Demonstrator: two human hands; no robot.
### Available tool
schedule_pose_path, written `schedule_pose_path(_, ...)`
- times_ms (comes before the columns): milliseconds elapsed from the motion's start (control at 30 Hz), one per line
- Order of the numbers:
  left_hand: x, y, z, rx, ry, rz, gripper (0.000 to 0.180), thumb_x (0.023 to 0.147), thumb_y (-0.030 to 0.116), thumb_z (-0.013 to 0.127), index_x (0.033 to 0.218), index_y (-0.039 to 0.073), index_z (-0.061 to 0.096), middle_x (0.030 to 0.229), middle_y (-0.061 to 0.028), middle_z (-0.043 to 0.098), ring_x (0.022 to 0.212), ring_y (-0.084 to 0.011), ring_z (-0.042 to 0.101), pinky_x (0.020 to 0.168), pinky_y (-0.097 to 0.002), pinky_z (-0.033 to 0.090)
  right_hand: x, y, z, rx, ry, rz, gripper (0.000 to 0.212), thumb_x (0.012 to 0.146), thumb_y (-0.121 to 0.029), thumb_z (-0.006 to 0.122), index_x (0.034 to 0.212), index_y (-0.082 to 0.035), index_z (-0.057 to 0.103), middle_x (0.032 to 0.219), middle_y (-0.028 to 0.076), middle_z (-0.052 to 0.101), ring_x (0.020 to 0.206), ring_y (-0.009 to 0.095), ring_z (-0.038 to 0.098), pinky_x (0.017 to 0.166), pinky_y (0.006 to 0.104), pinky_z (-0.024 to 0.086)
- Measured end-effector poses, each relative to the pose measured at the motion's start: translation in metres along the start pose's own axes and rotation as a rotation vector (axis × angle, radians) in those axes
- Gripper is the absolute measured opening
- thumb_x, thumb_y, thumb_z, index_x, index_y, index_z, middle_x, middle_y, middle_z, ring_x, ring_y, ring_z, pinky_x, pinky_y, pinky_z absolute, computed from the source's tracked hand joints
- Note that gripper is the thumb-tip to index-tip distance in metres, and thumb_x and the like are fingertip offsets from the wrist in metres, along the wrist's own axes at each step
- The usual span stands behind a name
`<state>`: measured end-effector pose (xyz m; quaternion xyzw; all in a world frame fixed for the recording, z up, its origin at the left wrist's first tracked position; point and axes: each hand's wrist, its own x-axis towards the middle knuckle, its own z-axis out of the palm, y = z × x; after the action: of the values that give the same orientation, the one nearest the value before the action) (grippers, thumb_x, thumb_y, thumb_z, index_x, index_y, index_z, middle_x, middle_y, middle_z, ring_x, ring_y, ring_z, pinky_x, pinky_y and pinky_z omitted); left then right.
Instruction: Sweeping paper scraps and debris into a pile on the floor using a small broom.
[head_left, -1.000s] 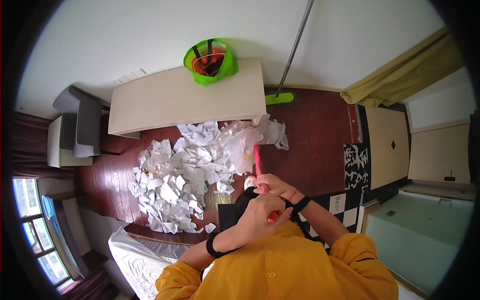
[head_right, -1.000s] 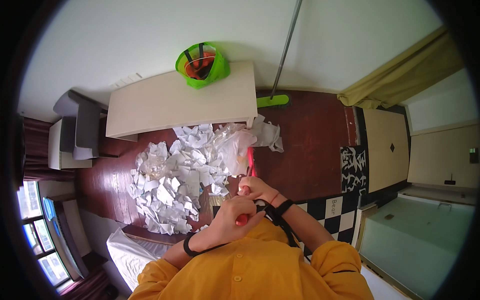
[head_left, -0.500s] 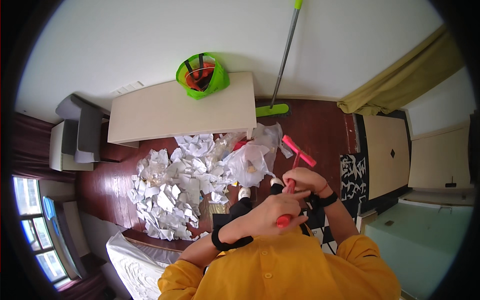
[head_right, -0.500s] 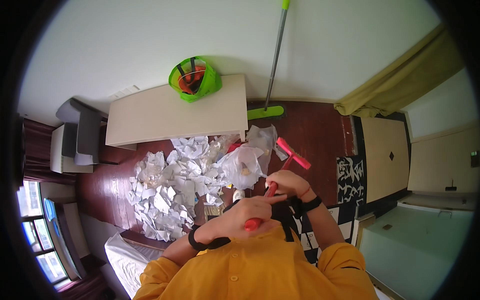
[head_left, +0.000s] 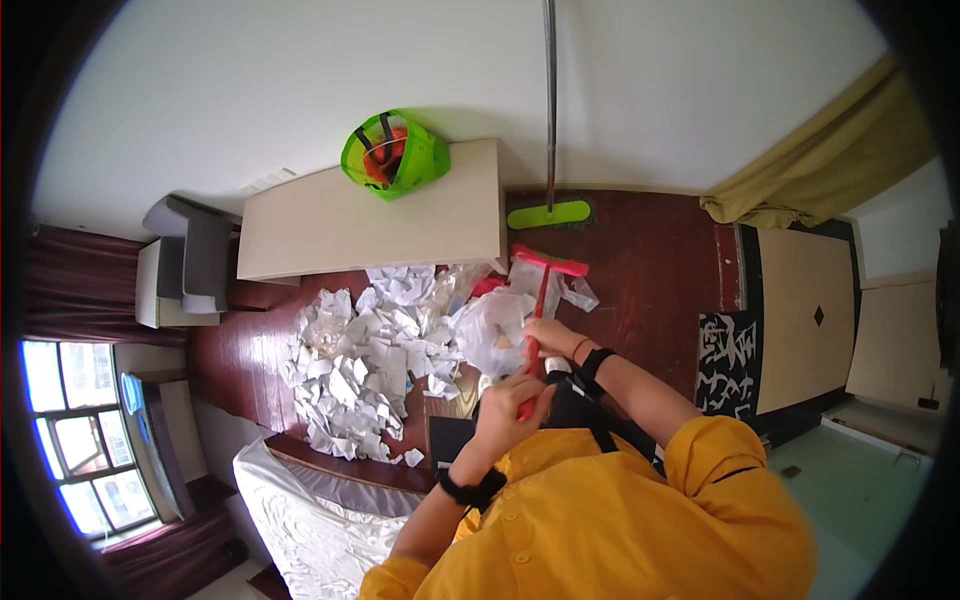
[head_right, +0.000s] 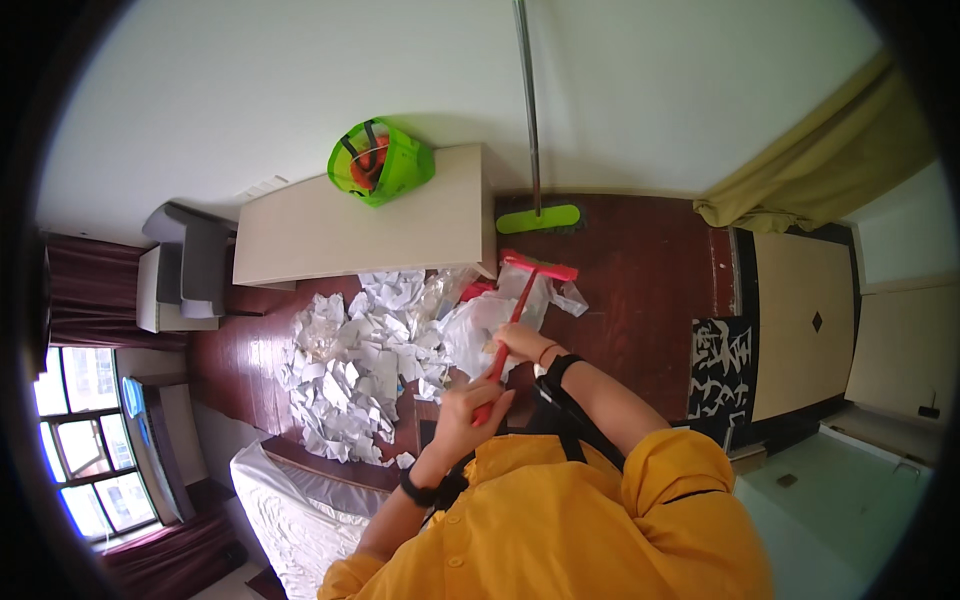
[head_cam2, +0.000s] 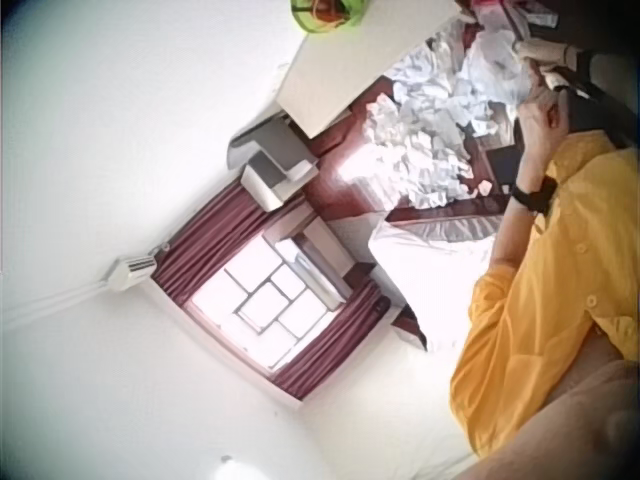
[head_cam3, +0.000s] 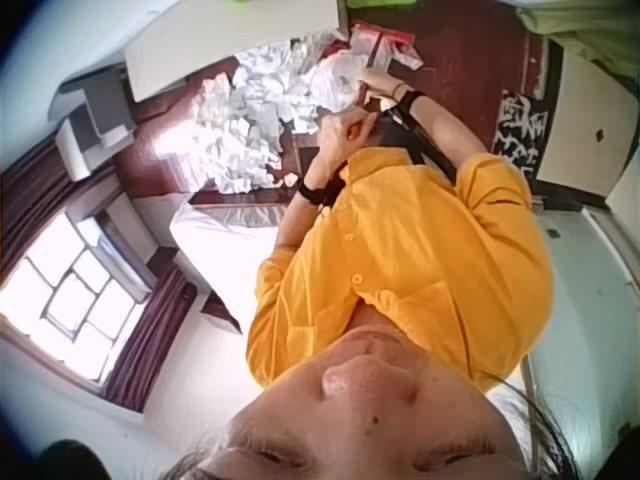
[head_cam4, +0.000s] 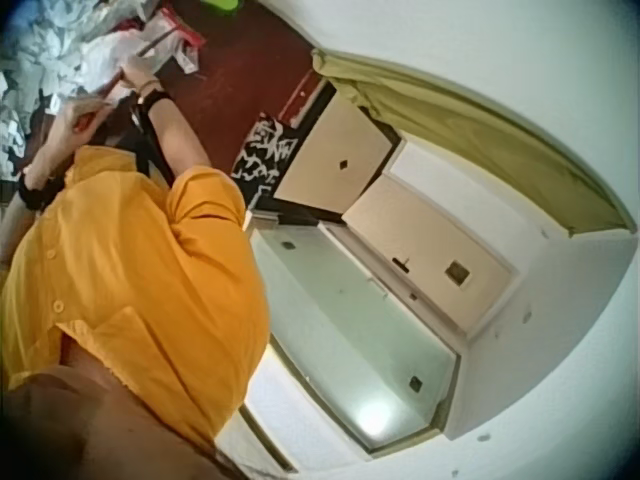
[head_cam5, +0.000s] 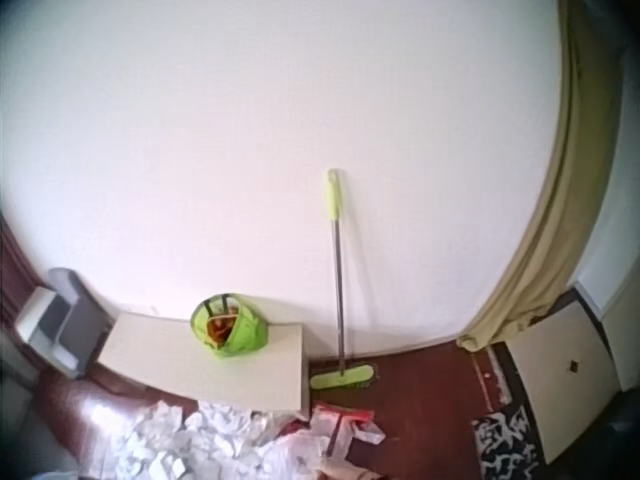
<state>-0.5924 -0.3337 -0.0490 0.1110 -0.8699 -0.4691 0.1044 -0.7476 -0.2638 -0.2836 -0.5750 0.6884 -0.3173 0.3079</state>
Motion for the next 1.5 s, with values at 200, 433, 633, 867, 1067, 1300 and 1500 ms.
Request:
schedule_pose_path(200, -0.022, 0.058, -0.031, -0.036, -0.110, -0.148, 0.014, 0.081, 0.006, 0.074, 0.074, 0.000, 0.063, 0.070, -0.0133, 0.062, 0.064, -0.0336, 0.063, 0.086, -0.0387, 0.055, -0.028, -0.067, 0.001, 0.058, -0.122, -0.017, 0.029, 0.080, -0.030, 0.071, 0.068, -0.007, 0.059, 0.073, 0.016, 0.060, 0.075, 0.038, 0.062, 0.066, 0.0456, 0.049)
schedule_pose_path(433, -0.006, 0.095, -0.030, -0.170, -0.257, -0.053, 0.016, 0.079, 0.000, 0.072, 0.071, -0.001, 0.059, 0.082, -0.0120, 0.069, 0.071, -0.0308, 0.068, 0.094, -0.0403, 0.054, -0.092, -0.081, -0.056, 0.055, -0.025, 0.016, 0.031, 0.083, -0.033, 0.067, 0.069, -0.006, 0.060, 0.074, 0.015, 0.061, 0.074, 0.036, 0.063, 0.067, 0.0461, 0.049)
schedule_pose_path(633, 0.012, 0.029, 0.025, -0.580, -0.196, -0.245, 0.021, 0.088, 0.003, 0.068, 0.073, 0.000, 0.054, 0.104, -0.0119, 0.072, 0.097, -0.0198, 0.068, 0.102, -0.0351, 0.045, -0.128, -0.045, -0.050, -0.001, 0.208, 0.451, 0.032, 0.085, -0.036, 0.066, 0.073, -0.006, 0.065, 0.079, 0.018, 0.064, 0.079, 0.039, 0.064, 0.068, 0.0483, 0.049)
schedule_pose_path(867, -0.006, -0.020, 0.023, -0.601, -0.084, -0.391, 0.024, 0.091, 0.007, 0.065, 0.072, -0.003, 0.055, 0.077, -0.0048, 0.065, 0.077, -0.0090, 0.058, 0.110, -0.0340, 0.038, -0.088, -0.030, 0.004, 0.113, 0.209, 0.446, 0.044, 0.082, -0.045, 0.069, 0.065, -0.005, 0.062, 0.073, 0.020, 0.062, 0.074, 0.040, 0.062, 0.065, 0.0488, 0.048)
schedule_pose_path(1067, -0.023, 0.020, -0.057, -0.272, 0.137, -0.311, 0.029, 0.082, -0.005, 0.063, 0.065, -0.002, 0.040, 0.061, -0.0076, 0.038, 0.065, -0.0103, 0.047, 0.109, -0.0373, 0.040, 0.018, -0.100, 0.047, 0.320, 0.227, 0.159, 0.041, 0.084, -0.038, 0.067, 0.063, -0.005, 0.059, 0.071, 0.019, 0.060, 0.072, 0.039, 0.061, 0.064, 0.0463, 0.047)
schedule_pose_path(1300, -0.029, 0.029, -0.089, -0.026, 0.185, -0.384, 0.027, 0.081, -0.006, 0.062, 0.061, -0.004, 0.045, 0.057, -0.0062, 0.038, 0.075, -0.0197, 0.061, 0.105, -0.0343, 0.041, 0.095, -0.148, 0.085, 0.580, 0.290, -0.071, 0.043, 0.083, -0.030, 0.075, 0.064, -0.001, 0.048, 0.064, 0.018, 0.049, 0.059, 0.035, 0.047, 0.059, 0.0421, 0.042)
schedule_pose_path(1500, -0.039, 0.072, -0.107, -0.121, 0.100, -0.242, 0.030, 0.075, -0.008, 0.062, 0.055, -0.002, 0.040, 0.055, -0.0071, 0.039, 0.107, -0.0395, 0.068, 0.103, -0.0445, 0.044, 0.065, -0.168, 0.046, 0.378, 0.115, -0.227, 0.038, 0.085, -0.037, 0.070, 0.070, -0.004, 0.058, 0.073, 0.016, 0.059, 0.072, 0.038, 0.061, 0.064, 0.0444, 0.047)
